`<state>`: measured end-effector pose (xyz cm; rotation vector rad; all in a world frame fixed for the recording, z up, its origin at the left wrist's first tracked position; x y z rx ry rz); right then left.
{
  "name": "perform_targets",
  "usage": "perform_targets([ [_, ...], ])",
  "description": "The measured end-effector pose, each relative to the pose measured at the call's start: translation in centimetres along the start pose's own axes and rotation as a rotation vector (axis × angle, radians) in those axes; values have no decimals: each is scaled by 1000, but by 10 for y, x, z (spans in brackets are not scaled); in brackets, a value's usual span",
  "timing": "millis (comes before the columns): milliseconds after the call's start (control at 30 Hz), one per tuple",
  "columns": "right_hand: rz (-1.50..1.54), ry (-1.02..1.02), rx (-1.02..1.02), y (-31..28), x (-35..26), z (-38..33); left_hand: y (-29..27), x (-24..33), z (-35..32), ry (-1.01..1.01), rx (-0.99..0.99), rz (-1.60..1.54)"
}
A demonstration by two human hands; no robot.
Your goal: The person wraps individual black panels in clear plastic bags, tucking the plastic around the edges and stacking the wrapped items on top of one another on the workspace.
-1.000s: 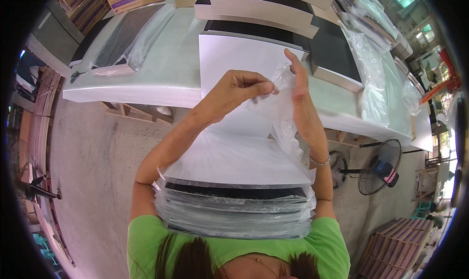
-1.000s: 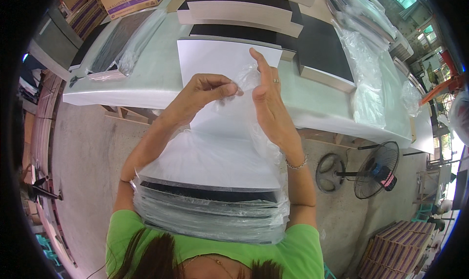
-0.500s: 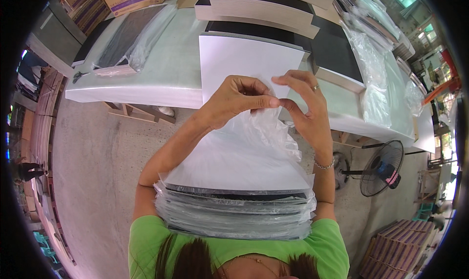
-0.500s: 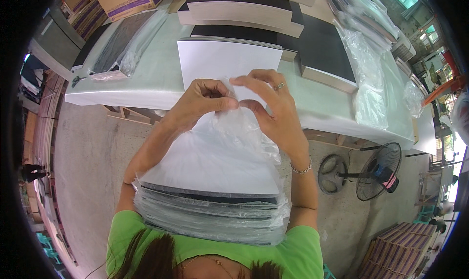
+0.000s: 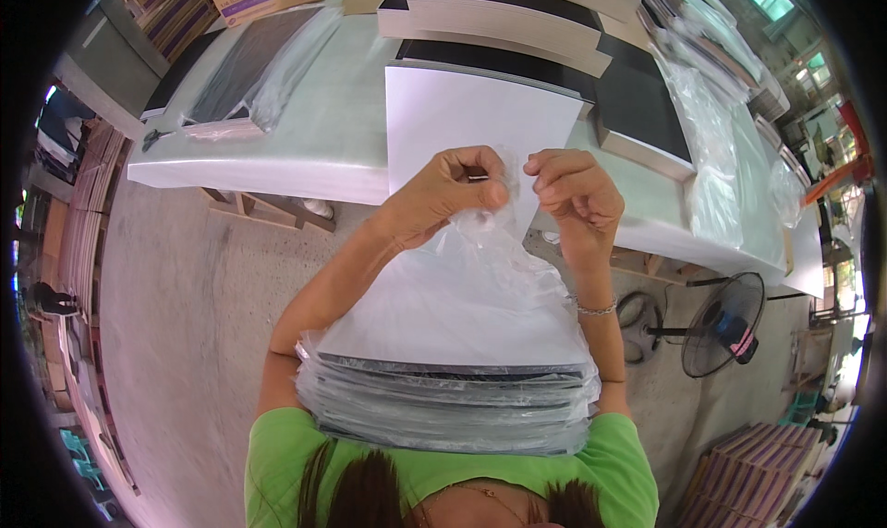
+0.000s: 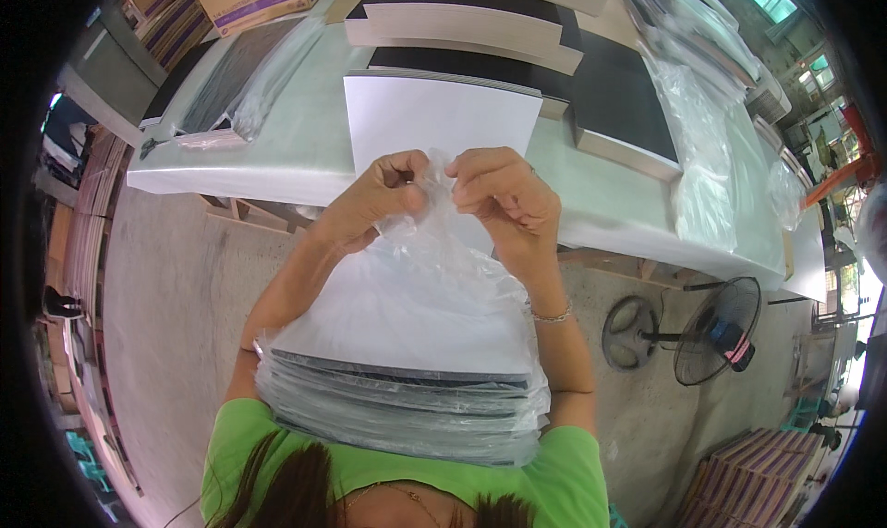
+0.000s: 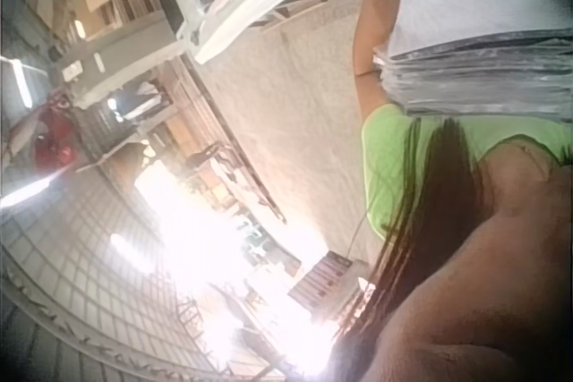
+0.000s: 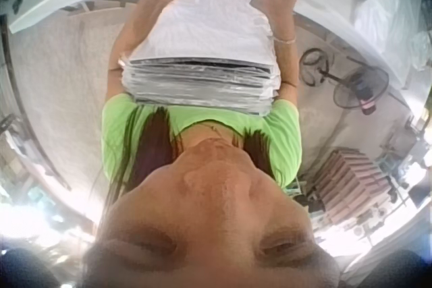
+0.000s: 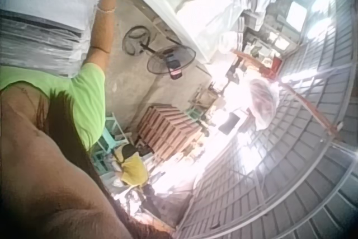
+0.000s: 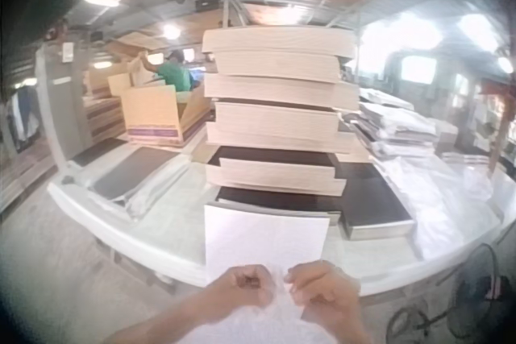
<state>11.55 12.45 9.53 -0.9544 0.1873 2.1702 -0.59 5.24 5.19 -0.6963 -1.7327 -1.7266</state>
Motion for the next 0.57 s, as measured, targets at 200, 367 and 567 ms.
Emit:
perform_targets([
  [200,-127,84,-46,10,0,8,-7,3,-3,31,9,58],
  [367,-429,-60,-179,22,-3,6,-11,0,-2,45,-1,57],
  [567,-470,-58,-172,22,-1,6,-16,-2,-3,23,-1,-24],
])
Point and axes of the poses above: each hand's wrist, its own z-axis towards the middle knuckle, its own y-axis out of the palm, x = y × z, the point moved 6 cm from there along z, towards the middle knuckle, and after that the axes turned 15 degrees about -z, right-handed, at the moved point
